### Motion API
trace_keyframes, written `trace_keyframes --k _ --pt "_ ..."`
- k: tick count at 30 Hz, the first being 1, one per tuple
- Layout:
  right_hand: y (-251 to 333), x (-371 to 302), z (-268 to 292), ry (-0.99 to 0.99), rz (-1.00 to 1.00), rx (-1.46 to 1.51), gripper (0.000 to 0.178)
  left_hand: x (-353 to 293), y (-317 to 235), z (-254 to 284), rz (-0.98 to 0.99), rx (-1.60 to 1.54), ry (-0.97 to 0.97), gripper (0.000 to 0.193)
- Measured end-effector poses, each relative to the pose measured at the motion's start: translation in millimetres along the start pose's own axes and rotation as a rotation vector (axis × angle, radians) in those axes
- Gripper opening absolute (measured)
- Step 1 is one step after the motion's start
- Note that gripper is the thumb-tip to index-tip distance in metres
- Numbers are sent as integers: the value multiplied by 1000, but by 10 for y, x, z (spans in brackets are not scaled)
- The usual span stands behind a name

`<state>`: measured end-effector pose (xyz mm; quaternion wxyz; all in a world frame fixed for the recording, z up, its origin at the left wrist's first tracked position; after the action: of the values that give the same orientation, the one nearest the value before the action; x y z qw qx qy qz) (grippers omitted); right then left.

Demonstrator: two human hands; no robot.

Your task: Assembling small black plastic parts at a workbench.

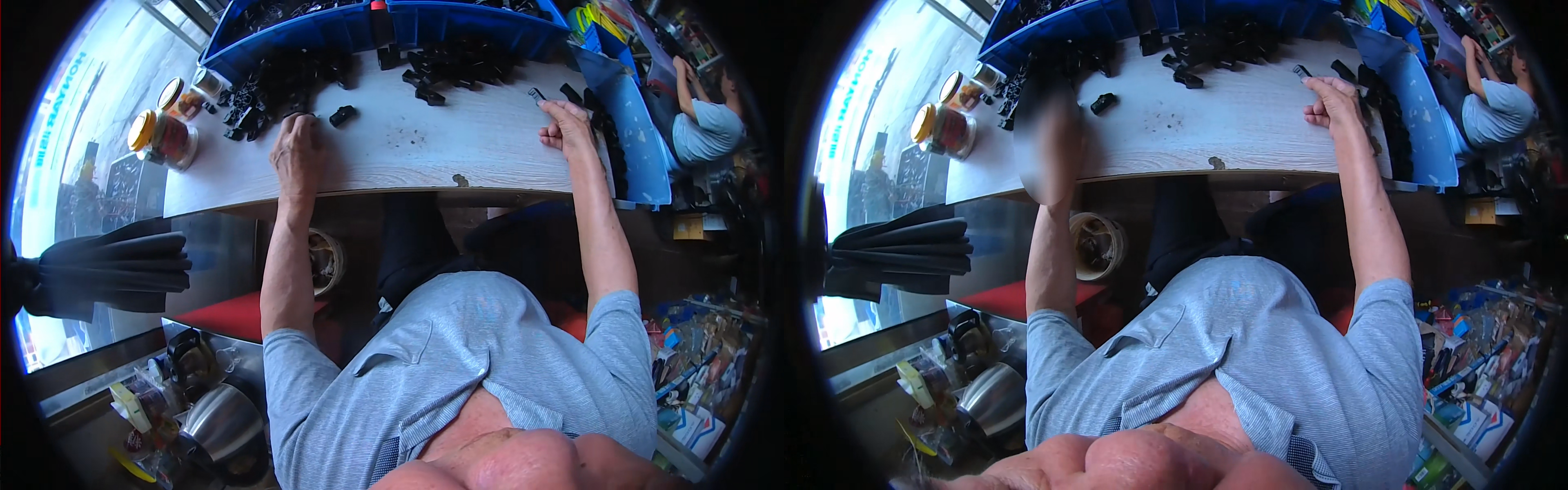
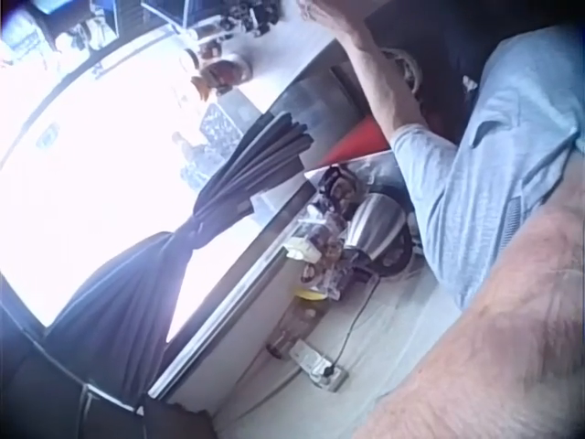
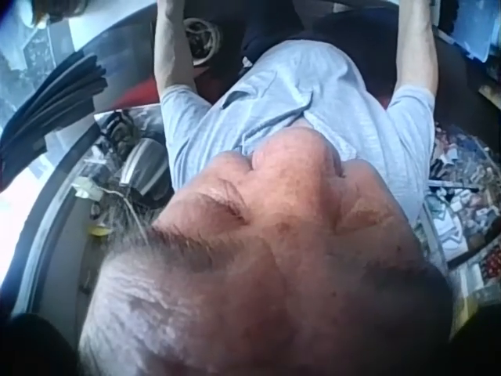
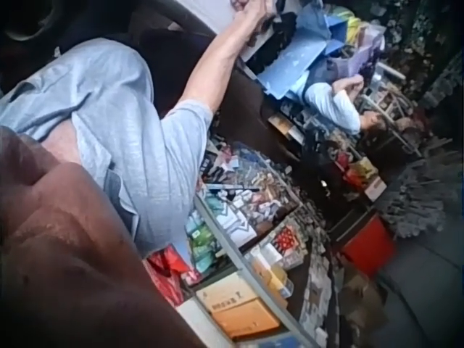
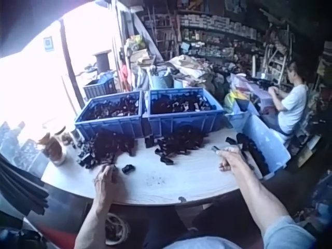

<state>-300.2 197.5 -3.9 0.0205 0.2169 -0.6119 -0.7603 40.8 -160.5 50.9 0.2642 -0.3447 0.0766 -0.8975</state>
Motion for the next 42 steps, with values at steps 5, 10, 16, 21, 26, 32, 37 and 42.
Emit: trace_keyframes --k 5,10,16,21,26,32,37,42 --pt "19 182 460 -192 -9 19 29 -30 305 -18 87 29 -99 26" --pt "-30 274 967 -473 -42 101 28 -8 472 -108 183 111 -14 34" --pt "69 76 714 -398 51 109 33 -75 100 -59 -3 110 -3 31" --pt "129 -213 -359 5 49 27 30 -106 82 -53 -25 146 12 31" --pt "145 -432 -1247 289 51 -140 39 -184 -23 12 54 -99 -59 34" --pt "293 -550 -1789 302 62 -311 33 -331 -222 -18 151 -446 -171 27" --pt "279 -554 -1957 368 81 -366 24 -375 -459 -216 213 -566 -41 27" --pt "208 -583 -1908 441 99 -400 17 -250 -612 -292 197 -720 -35 28"
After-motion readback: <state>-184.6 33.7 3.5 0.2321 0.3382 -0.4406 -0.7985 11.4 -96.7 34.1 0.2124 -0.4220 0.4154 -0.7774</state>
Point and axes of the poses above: each hand's wrist, its own x-axis towards the middle knuckle, its own z-axis out of the back of the hand, y = z × x, the point moved 9 cm from there along x, towards the middle knuckle
